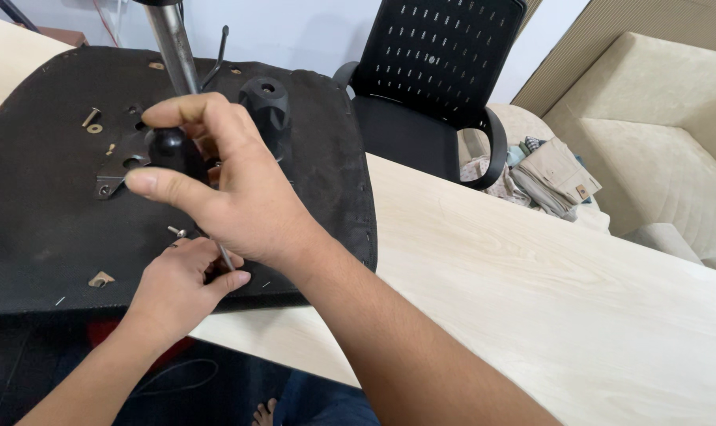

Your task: The person uses a screwdriver to tighten screws into the underside of a black chair seat, securing the seat to its metal base. The person works on multiple screw locations around the seat perimeter.

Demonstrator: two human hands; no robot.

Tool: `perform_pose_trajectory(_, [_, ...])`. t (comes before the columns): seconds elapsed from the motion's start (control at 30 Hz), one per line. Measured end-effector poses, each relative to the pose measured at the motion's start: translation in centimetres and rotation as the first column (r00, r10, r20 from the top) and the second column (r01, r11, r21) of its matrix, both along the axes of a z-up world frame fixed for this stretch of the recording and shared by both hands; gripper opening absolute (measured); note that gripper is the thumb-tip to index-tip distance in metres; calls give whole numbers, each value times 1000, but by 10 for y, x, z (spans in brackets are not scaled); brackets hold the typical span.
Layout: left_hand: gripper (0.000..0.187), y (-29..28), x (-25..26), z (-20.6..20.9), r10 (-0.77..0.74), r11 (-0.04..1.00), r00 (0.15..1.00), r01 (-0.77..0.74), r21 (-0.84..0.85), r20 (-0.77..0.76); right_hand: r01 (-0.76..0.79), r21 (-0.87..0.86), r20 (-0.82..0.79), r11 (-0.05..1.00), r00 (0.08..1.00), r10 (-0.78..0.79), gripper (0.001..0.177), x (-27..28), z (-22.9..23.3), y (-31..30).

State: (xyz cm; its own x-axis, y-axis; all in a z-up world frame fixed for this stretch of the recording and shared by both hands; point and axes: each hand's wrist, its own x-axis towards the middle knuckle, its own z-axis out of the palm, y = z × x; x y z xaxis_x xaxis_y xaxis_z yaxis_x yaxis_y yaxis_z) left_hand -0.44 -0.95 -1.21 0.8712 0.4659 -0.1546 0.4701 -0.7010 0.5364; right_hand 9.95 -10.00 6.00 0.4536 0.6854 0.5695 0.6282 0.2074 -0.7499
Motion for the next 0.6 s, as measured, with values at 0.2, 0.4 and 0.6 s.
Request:
perform_pose_trajectory(0.2, [29,-1,5,0,37,999,993,-37,2,-116,27,78,-96,997,995,-20,34,-3,0,1])
perform_pose_trajectory(0.4, [22,-2,1,5,-14,1000,1000,14,14,16,30,76,-165,997,986,-17,24,3,9,-3])
perform_pose_trajectory(0.6, [25,2,0,4,-8,999,1000,8,-45,9,-10,98,-208,995,978,31,23,-4,12,-2])
